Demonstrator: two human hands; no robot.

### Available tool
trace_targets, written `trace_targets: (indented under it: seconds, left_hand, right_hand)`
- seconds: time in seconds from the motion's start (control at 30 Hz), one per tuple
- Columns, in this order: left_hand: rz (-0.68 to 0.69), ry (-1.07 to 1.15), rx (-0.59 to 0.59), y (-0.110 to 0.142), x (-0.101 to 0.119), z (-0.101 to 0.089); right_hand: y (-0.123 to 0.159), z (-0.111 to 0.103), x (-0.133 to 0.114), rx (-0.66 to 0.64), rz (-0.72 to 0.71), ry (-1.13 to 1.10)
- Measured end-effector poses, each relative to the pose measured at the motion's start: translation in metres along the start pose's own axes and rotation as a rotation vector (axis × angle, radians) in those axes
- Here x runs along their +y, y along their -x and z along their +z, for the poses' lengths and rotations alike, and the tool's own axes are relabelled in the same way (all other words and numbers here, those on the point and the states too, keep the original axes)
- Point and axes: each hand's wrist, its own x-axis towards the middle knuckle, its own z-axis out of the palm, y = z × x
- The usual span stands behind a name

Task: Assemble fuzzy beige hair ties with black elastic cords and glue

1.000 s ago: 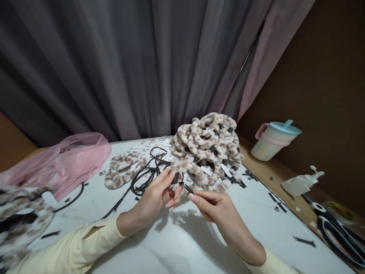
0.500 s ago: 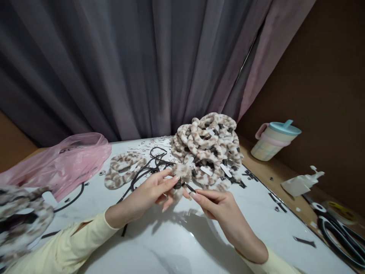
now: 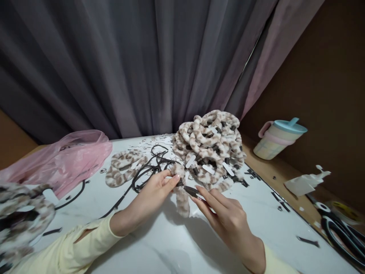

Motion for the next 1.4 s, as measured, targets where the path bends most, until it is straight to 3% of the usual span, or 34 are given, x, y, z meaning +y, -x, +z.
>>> trace_targets:
  seconds: [0.23, 0.4, 0.5, 0.67, 0.77, 1.0, 1.2, 1.4]
  left_hand:
    - [-0.019, 0.154, 0.038, -0.001, -0.011, 0.005]
    - [-0.060, 0.247, -0.019, -0.002, -0.013, 0.004]
    - [-0.052, 0.264, 0.002, -0.003, -0.012, 0.002]
    - [-0.035, 0.246, 0.013, -0.003, -0.008, 0.000]
    - [-0.001, 0.175, 0.024, -0.002, -0.007, 0.000]
    - [0.041, 0.054, 0.084, 0.000, -0.008, 0.000]
    - [0.044, 0.051, 0.060, 0.000, -0.008, 0.001]
    - [0.039, 0.058, 0.056, 0.001, -0.009, 0.001]
  right_hand:
    - [-0.007, -0.001, -0.005, -0.004, -0.060, 0.110]
    - [-0.008, -0.002, -0.003, -0.038, -0.029, 0.032]
    - [-0.007, -0.002, 0.000, -0.065, 0.110, -0.148]
    - [-0.009, -0.006, 0.003, -0.146, 0.521, -0.418]
    - [-0.011, -0.008, 0.002, -0.153, 0.637, -0.537]
    - [-0.012, -0.006, -0.001, -0.127, 0.564, -0.493]
    - [-0.011, -0.005, -0.003, -0.068, 0.456, -0.406]
    - [-0.010, -0.005, -0.004, -0.054, 0.440, -0.394]
